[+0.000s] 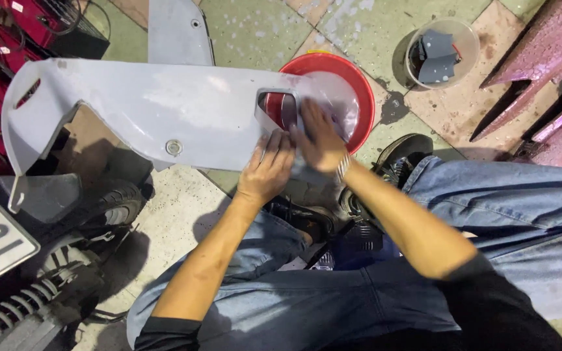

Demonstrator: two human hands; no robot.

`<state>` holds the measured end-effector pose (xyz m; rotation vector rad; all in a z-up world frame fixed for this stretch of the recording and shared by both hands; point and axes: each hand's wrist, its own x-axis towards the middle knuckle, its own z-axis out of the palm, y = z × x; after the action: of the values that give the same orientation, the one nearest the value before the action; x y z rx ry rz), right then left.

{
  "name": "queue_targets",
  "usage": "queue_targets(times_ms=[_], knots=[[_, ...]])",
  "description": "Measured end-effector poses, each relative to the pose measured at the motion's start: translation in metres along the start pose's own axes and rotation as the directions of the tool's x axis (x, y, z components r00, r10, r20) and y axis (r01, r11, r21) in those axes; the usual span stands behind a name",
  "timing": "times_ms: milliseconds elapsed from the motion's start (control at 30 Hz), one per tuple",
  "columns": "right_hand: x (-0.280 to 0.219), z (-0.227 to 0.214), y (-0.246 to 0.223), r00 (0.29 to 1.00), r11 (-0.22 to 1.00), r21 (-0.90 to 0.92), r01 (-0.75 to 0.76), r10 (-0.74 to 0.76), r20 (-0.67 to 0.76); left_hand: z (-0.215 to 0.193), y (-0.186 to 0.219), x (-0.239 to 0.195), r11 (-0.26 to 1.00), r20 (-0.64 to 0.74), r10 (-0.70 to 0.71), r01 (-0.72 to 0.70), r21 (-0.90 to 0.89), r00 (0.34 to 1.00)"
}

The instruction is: The person sits and sands a white motorcycle fairing with a wet sanding block, dipping the block into a red bucket of water. They work on the edges and surfaces of the part, then flip it over to sand the other side.

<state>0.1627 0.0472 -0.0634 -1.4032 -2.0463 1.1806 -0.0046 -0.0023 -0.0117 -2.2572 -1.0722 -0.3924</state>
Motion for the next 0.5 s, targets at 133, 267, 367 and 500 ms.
queue_targets(times_ms=[133,267,367,500], knots=[[0.050,-0.024,0.019,0.966,0.964,0.099,-0.248,0.238,0.105,0.000,0.002,0.002,1.000,-0.016,0.016,-0.016,-0.003,1.000],[0.085,0.019,0.125,0.878,0.892,-0.028,-0.451,0.449,0.165,-0.008,0.001,0.005,0.999,0.003,0.017,-0.017,-0.027,1.000],[0.081,0.014,0.127,0.816,0.823,-0.052,-0.566,0.568,0.107,-0.013,0.002,0.010,0.999,0.058,0.023,-0.020,-0.040,0.998],[0.111,0.051,0.186,0.829,0.829,-0.040,-0.558,0.556,-0.054,-0.023,0.002,0.021,0.998,0.041,0.041,-0.039,-0.049,0.998]])
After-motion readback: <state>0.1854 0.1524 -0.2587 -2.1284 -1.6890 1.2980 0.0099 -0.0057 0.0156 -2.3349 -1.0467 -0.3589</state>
